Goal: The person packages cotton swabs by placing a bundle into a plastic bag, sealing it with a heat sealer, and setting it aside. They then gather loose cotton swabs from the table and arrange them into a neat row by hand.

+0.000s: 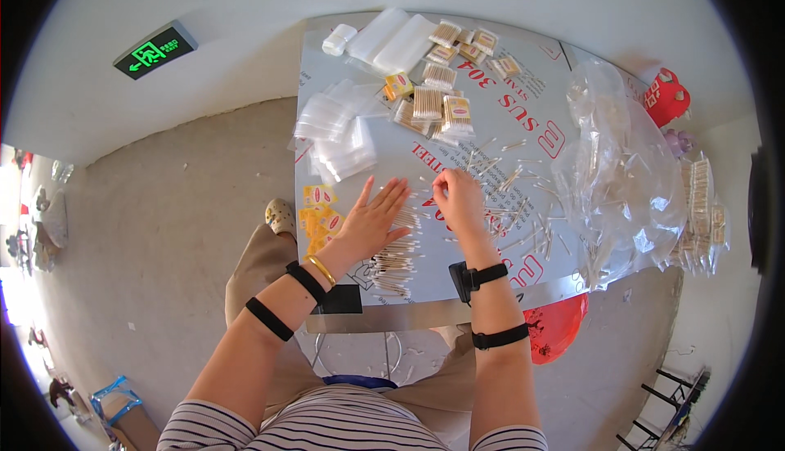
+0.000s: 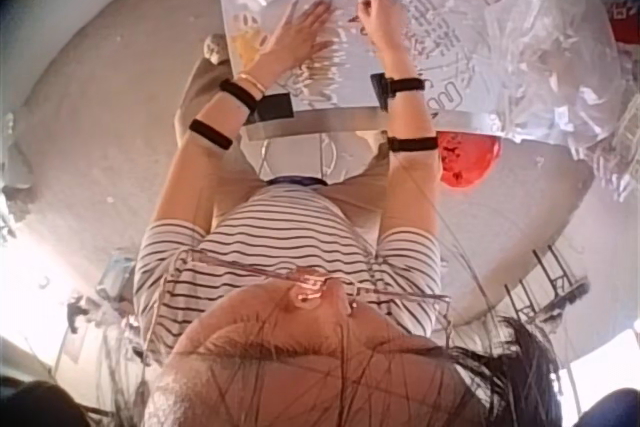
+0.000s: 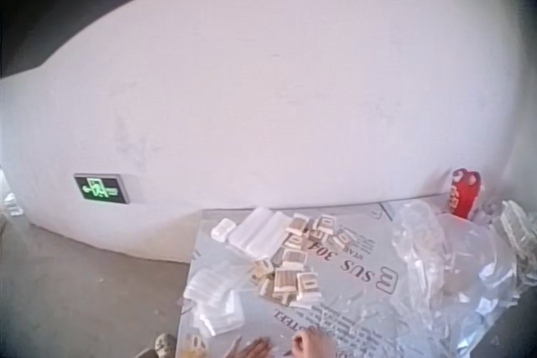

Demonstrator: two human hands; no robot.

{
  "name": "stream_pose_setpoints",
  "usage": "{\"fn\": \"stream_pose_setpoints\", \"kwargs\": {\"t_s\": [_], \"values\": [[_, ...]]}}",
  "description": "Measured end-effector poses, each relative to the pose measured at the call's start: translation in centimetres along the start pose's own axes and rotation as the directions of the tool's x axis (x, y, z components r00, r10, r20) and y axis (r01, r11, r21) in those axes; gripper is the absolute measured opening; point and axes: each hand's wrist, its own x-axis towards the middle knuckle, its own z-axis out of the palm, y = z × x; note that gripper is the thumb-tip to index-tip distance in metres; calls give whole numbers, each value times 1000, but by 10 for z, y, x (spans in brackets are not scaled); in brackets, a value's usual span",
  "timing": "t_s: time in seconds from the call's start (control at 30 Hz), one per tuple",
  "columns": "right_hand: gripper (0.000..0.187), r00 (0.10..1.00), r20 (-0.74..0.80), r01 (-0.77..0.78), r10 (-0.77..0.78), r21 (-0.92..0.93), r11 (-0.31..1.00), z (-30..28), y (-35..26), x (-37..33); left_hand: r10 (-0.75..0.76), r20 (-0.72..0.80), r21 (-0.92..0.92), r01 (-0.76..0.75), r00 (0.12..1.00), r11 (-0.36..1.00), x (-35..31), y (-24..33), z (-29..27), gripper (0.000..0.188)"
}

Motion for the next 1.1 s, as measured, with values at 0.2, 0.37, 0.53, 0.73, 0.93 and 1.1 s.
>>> {"fn": "stream_pose_setpoints", "kwargs": {"t_s": [0.2,0.37,0.53,0.73,0.93,1.1], "values": [[5,996,26,90,-89,-36,995,15,-5,15,40,-30,-3,-40,999,999,8,15,-2,76],[10,995,-98,42,-24,186,982,-7,9,-6,-22,-74,47,25,997,999,15,15,-10,76],[18,999,-16,-47,48,20,999,-55,25,-74,-1,3,37,0,1000,999,23,17,6,76],[18,994,96,-46,50,-45,998,-57,27,-102,12,42,42,-13,999,999,18,18,10,76],[12,994,-13,-110,109,-147,983,-45,43,-55,33,47,65,-37,998,997,10,17,7,77],[15,997,36,-68,72,-97,993,-43,37,-34,32,61,33,-34,998,999,9,17,5,76]]}}
